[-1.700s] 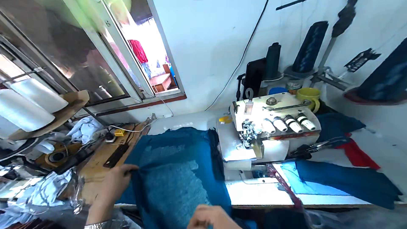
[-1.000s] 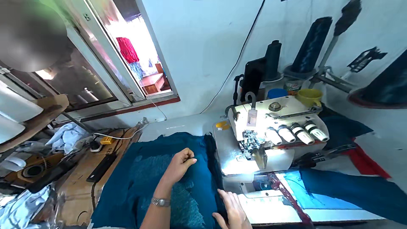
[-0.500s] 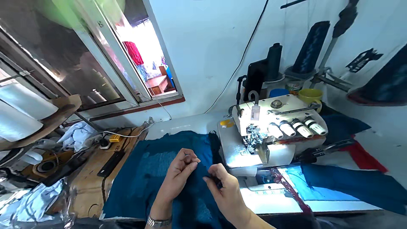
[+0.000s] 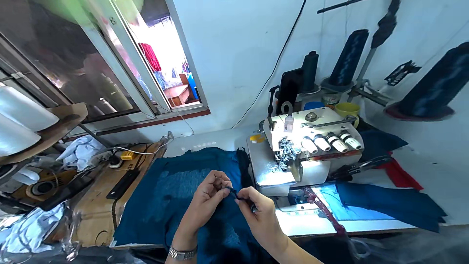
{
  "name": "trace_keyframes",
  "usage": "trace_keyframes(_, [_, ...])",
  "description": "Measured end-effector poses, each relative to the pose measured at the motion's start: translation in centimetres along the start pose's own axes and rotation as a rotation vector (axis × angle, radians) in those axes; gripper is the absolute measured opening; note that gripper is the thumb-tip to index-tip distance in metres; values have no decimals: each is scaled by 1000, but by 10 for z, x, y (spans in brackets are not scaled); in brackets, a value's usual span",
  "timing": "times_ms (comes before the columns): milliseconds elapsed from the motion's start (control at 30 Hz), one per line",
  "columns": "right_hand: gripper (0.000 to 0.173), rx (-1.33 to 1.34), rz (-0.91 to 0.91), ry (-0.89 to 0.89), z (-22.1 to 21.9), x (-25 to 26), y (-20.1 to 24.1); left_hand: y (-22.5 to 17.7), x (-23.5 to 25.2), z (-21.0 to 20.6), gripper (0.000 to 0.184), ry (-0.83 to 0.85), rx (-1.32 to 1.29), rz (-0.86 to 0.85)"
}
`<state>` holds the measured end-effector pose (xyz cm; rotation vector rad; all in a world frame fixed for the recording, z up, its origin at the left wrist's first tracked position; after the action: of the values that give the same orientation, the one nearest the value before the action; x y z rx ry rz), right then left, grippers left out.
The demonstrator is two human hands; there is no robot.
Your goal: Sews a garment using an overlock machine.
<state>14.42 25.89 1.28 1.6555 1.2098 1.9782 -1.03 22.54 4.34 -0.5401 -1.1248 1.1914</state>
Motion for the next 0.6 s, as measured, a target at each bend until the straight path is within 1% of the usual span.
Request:
trace_keyframes(133, [21, -2, -14, 8, 1, -3, 0, 2, -3, -5, 23, 28, 46, 1])
trace_keyframes(267, [27, 53, -70, 1, 4, -4, -3, 1, -5, -11, 38, 5, 83, 5])
trace_keyframes(367, [29, 175, -168, 34, 8, 0, -5, -5, -7, -13, 34, -27, 115, -46])
trace_keyframes(467, [23, 261, -237, 71, 10, 5, -7, -10, -8, -15, 32, -33, 114, -91])
trace_keyframes(600, [14, 253, -220, 40, 12, 14, -2, -15, -10, -20, 33, -39, 147, -139])
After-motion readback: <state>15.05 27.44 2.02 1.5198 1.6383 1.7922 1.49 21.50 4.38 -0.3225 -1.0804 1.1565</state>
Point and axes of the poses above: each hand's wrist, its own x-axis towards the middle knuckle, its own z-axis out of the back of the hand, y = z × x, the point moved 7 cm from there along x, towards the middle knuckle, and after that the axes turned 10 degrees about x, right-handed, at the moved point
